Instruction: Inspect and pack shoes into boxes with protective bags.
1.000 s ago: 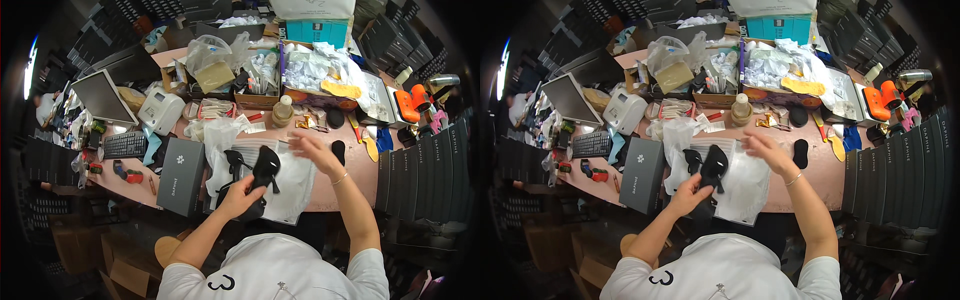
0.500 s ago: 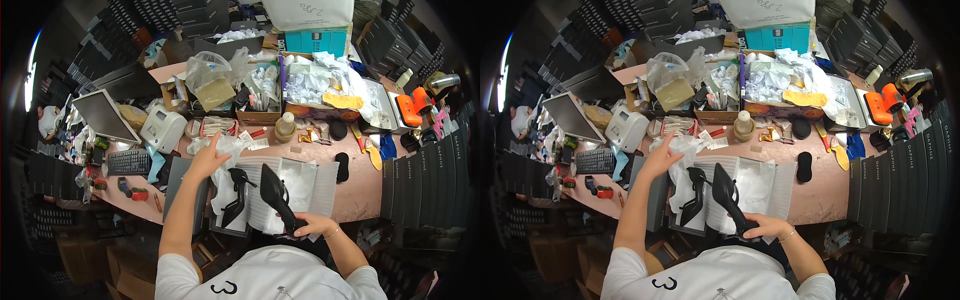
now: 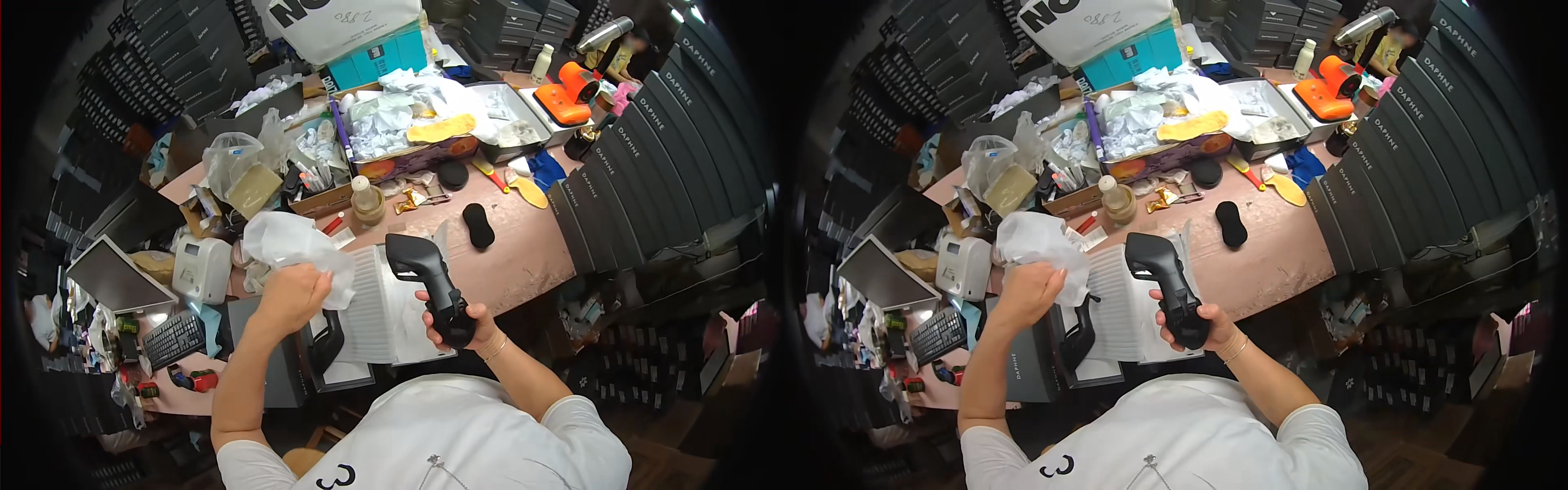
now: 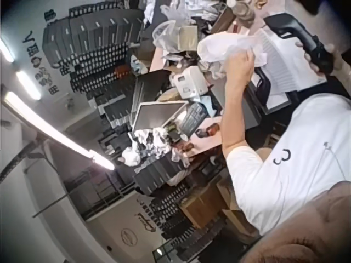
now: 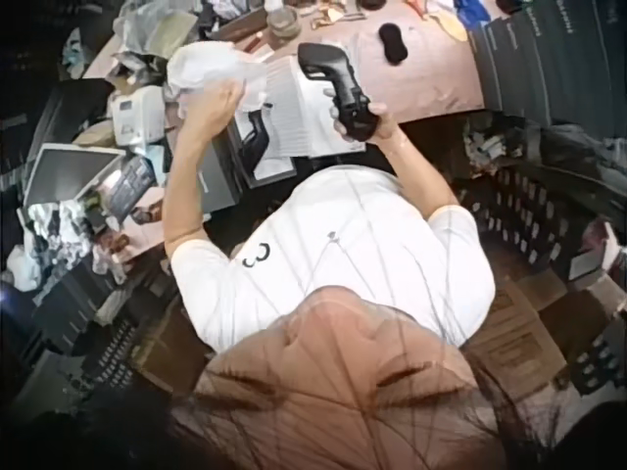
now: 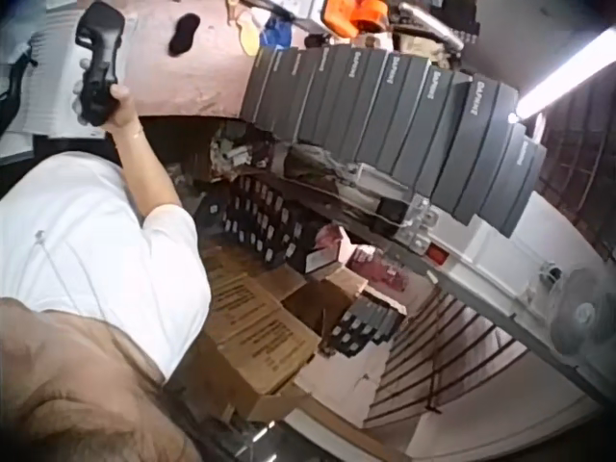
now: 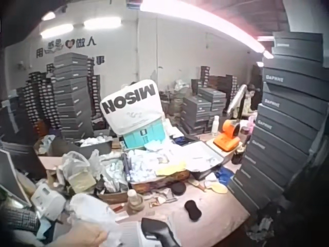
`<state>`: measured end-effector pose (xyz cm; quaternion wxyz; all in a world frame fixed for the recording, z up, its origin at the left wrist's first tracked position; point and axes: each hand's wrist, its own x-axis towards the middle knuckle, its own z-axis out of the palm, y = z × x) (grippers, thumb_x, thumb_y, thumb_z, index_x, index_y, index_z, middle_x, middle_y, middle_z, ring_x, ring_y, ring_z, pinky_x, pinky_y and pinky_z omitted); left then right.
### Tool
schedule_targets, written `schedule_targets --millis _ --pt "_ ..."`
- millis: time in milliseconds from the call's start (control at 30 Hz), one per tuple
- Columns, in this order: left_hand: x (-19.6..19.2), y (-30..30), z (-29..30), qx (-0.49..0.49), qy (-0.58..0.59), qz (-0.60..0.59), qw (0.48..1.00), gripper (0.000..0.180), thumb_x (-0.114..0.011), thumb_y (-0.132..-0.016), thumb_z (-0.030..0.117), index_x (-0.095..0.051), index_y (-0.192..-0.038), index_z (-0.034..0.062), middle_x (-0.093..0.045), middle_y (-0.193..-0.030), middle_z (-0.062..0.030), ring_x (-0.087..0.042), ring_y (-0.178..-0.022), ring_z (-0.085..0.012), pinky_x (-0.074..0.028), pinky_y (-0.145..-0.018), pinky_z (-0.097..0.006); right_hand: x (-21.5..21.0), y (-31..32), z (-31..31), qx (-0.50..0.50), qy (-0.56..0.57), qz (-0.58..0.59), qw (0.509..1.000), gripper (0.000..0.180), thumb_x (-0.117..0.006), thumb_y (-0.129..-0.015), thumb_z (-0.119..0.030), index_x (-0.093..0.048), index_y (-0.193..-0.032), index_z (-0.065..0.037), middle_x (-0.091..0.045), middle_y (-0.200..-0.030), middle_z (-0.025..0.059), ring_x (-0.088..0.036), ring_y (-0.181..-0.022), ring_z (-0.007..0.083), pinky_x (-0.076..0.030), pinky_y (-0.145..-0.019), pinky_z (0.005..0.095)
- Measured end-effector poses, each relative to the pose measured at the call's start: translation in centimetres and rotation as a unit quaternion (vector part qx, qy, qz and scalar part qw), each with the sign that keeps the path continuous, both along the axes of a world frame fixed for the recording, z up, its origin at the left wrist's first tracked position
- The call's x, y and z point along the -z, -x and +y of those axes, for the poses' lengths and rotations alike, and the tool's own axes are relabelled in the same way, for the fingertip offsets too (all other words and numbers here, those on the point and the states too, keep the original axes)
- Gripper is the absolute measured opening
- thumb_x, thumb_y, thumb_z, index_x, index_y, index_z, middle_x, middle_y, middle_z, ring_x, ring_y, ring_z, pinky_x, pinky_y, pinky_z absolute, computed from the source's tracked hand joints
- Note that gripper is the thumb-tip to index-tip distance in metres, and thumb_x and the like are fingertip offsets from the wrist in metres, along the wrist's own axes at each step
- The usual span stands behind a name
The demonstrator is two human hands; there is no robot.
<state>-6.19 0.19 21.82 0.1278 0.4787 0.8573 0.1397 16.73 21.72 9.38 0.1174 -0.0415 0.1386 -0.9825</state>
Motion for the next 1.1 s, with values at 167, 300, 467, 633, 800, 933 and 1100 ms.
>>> schedule_targets --millis 167,300,467,633,800,933,1100 --pt "3.6 0.8 -6.0 -0.084 0.034 0.194 0.977 0.019 -0.063 -0.080 0.018 -0.056 -0.070 0.0022 -0.056 -0.075 -0.0135 -0.057 -0.075 -0.0323 -0.046 -0.069 -0.043 -0.6 -1.6 -1.8 -0.021 -0.002 -0.010 1.000 0.090 -0.068 -0.075 -0.038 -0.023 -0.146 -0.005 -0.054 -0.111 0.0124 -0.057 -0.089 0.0246 -0.050 -0.062 0.0321" --pt "3.7 -0.1 -9.9 -0.110 -0.049 0.229 0.966 0.018 -0.065 -0.075 0.009 -0.053 -0.086 0.0051 -0.053 -0.088 -0.0116 -0.056 -0.082 -0.0317 -0.046 -0.069 -0.042 -4.5 -2.6 -3.2 -0.113 -0.219 0.003 0.969 0.093 -0.073 -0.073 -0.038 -0.027 -0.143 0.000 -0.057 -0.114 0.0123 -0.058 -0.098 0.0233 -0.048 -0.080 0.0320" --pt "4.1 -4.3 -10.1 -0.089 -0.171 0.068 0.979 0.034 -0.057 -0.076 -0.001 -0.055 -0.110 0.0032 -0.053 -0.107 -0.0154 -0.058 -0.094 -0.0339 -0.049 -0.078 -0.041 -9.5 -0.7 -6.3 -0.276 -0.380 0.145 0.871 0.077 -0.068 -0.083 -0.032 -0.030 -0.141 0.003 -0.055 -0.113 0.0088 -0.050 -0.109 0.0163 -0.037 -0.097 0.0304" --pt "3.1 -10.7 -10.7 0.045 -0.233 0.054 0.970 0.047 -0.060 -0.071 -0.005 -0.055 -0.116 0.0038 -0.054 -0.114 -0.0139 -0.057 -0.095 -0.0316 -0.049 -0.081 -0.039 -7.1 3.1 -9.4 -0.141 -0.606 0.109 0.775 0.077 -0.062 -0.089 -0.035 -0.024 -0.143 0.004 -0.040 -0.139 0.0174 -0.040 -0.127 0.0244 -0.032 -0.105 0.0317" --pt "15.8 -12.8 -11.5 -0.347 -0.259 -0.067 0.899 0.045 -0.061 -0.073 -0.003 -0.054 -0.117 0.0026 -0.057 -0.106 -0.0129 -0.058 -0.085 -0.0227 -0.049 -0.073 -0.033 -2.3 -0.4 -7.6 -0.133 -0.512 -0.052 0.847 0.092 -0.068 -0.083 -0.037 -0.017 -0.144 0.008 -0.028 -0.147 0.0239 -0.025 -0.138 0.0295 -0.019 -0.113 0.0328" --pt "19.7 -13.2 -8.9 -0.484 -0.574 -0.475 0.458 0.024 -0.049 -0.091 0.002 -0.055 -0.115 -0.0004 -0.061 -0.098 -0.0052 -0.056 -0.081 -0.0115 -0.047 -0.072 -0.026 -2.5 -3.1 -7.2 -0.157 -0.634 -0.026 0.757 0.095 -0.072 -0.078 -0.034 -0.018 -0.144 0.008 -0.037 -0.141 0.0220 -0.035 -0.132 0.0268 -0.027 -0.109 0.0315" --pt "11.8 -13.0 -6.5 -0.286 -0.506 -0.196 0.790 0.021 -0.049 -0.089 -0.003 -0.062 -0.105 0.0000 -0.061 -0.086 -0.0054 -0.058 -0.073 -0.0147 -0.047 -0.069 -0.025 -3.2 -3.6 -7.5 -0.140 -0.371 -0.134 0.908 0.074 -0.072 -0.078 -0.023 -0.035 -0.136 0.002 -0.054 -0.117 0.0113 -0.054 -0.100 0.0168 -0.046 -0.084 0.0285"
